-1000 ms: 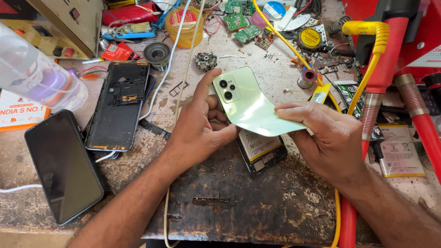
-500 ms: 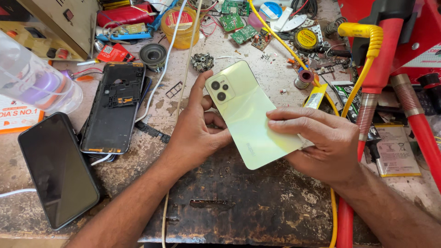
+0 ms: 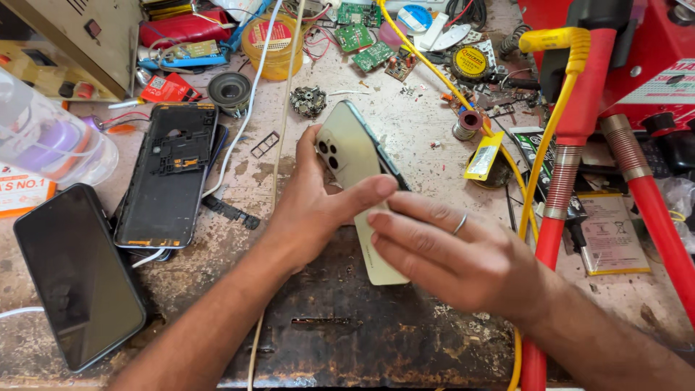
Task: The person removes the back cover of a smartphone, detaches the internal frame, and applies adhesive to the battery area. The person then reassembles the phone by placing the frame and back cover back onto the device.
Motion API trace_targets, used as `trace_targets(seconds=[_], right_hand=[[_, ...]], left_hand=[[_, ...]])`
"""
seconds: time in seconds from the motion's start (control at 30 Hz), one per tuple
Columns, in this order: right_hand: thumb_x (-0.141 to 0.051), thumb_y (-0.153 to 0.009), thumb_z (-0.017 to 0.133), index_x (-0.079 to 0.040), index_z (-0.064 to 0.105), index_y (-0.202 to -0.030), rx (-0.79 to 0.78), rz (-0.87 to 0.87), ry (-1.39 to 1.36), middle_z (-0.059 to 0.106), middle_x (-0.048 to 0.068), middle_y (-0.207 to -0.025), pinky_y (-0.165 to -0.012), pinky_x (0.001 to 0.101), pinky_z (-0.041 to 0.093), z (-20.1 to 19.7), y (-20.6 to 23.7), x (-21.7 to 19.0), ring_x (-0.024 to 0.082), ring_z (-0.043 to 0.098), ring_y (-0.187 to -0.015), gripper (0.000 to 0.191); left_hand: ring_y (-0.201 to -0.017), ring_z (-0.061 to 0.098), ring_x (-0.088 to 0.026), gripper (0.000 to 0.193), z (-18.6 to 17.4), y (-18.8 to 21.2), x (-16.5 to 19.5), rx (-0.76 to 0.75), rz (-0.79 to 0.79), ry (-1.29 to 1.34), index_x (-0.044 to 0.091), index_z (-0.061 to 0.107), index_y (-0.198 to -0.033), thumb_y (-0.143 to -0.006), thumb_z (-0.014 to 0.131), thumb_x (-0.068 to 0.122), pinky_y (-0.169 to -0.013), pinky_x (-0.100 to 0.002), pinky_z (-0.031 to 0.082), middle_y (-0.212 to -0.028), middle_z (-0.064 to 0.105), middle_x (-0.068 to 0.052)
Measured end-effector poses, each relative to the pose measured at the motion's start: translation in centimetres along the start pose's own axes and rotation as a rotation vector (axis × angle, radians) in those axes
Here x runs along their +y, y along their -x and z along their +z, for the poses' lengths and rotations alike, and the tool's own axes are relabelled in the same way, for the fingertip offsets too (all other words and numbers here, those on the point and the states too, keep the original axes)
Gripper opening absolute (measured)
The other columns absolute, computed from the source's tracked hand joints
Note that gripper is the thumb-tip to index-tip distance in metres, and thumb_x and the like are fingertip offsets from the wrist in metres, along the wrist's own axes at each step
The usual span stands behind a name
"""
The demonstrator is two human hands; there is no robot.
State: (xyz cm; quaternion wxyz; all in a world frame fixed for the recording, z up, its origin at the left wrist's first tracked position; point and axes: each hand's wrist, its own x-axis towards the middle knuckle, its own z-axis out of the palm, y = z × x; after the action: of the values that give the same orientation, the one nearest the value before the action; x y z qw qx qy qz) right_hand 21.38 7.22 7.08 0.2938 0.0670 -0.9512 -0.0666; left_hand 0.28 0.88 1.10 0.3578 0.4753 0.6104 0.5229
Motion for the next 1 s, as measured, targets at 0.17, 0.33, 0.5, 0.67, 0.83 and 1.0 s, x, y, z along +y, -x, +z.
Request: trace_targets(seconds=[0.17,0.33,0.5,0.67,0.83,1.0], right_hand=[[-0.005,-0.086,0.080,-0.004,0.074,-0.109,0.028,-0.023,-0.076,0.072,0.012,-0.117,-0.087,0.0359,0.060,-0.1,-1.0,-0.8,0.030,0.073,-0.110,0.024],[-0.007,-0.081,0.075,-0.004,0.060,-0.124,0.139,0.269,-0.096,0.069,0.017,-0.112,-0.085,0.0436,0.059,0.5,-1.1,-1.2,0.033,0.071,-0.100,0.046],[-0.014,-0.080,0.078,0.003,0.053,-0.146,-0.123,0.533,-0.220,0.059,0.010,-0.057,-0.049,0.0415,0.048,1.5,0.0,-1.0,0.026,0.058,-0.045,0.073],[-0.014,-0.081,0.075,0.001,0.050,-0.147,-0.082,0.474,-0.161,0.050,0.007,-0.053,-0.046,0.0413,0.045,2.0,1.0,-1.4,0.025,0.053,-0.042,0.072],[-0.014,-0.082,0.074,0.001,0.050,-0.148,-0.063,0.454,-0.181,0.050,0.007,-0.055,-0.047,0.0409,0.046,2.0,1.1,-1.4,0.024,0.053,-0.043,0.072],[-0.014,-0.081,0.075,0.001,0.051,-0.147,-0.071,0.440,-0.179,0.051,0.007,-0.053,-0.046,0.0410,0.046,2.1,1.0,-1.4,0.025,0.053,-0.042,0.072]], left_hand=[[-0.124,0.063,-0.026,0.103,0.5,0.1,0.2,0.034,0.073,0.111,0.001,0.013,-0.159,-0.084,0.073,0.037,-0.103,-0.036,0.052,-0.135,0.062,-0.021],[-0.119,0.064,-0.025,0.092,0.3,0.4,0.5,0.109,0.080,0.112,0.000,0.024,-0.158,-0.080,0.065,0.025,-0.093,-0.036,0.058,-0.138,0.057,-0.020],[-0.120,0.070,-0.023,0.072,0.0,0.5,1.6,0.195,0.222,-0.010,-0.004,0.045,-0.147,-0.081,0.063,0.021,-0.095,-0.033,0.062,-0.130,0.068,-0.018],[-0.107,0.075,-0.021,0.064,-0.1,0.5,2.5,0.262,0.200,-0.169,-0.004,0.054,-0.135,-0.080,0.068,0.024,-0.085,-0.034,0.062,-0.118,0.075,-0.014],[-0.108,0.077,-0.024,0.054,-0.2,0.5,2.4,0.249,0.244,-0.190,-0.003,0.059,-0.129,-0.084,0.064,0.025,-0.089,-0.036,0.062,-0.113,0.077,-0.016],[-0.109,0.077,-0.033,0.057,-0.5,0.5,2.1,0.209,0.338,-0.187,-0.007,0.053,-0.134,-0.089,0.058,0.027,-0.093,-0.040,0.058,-0.112,0.074,-0.022]])
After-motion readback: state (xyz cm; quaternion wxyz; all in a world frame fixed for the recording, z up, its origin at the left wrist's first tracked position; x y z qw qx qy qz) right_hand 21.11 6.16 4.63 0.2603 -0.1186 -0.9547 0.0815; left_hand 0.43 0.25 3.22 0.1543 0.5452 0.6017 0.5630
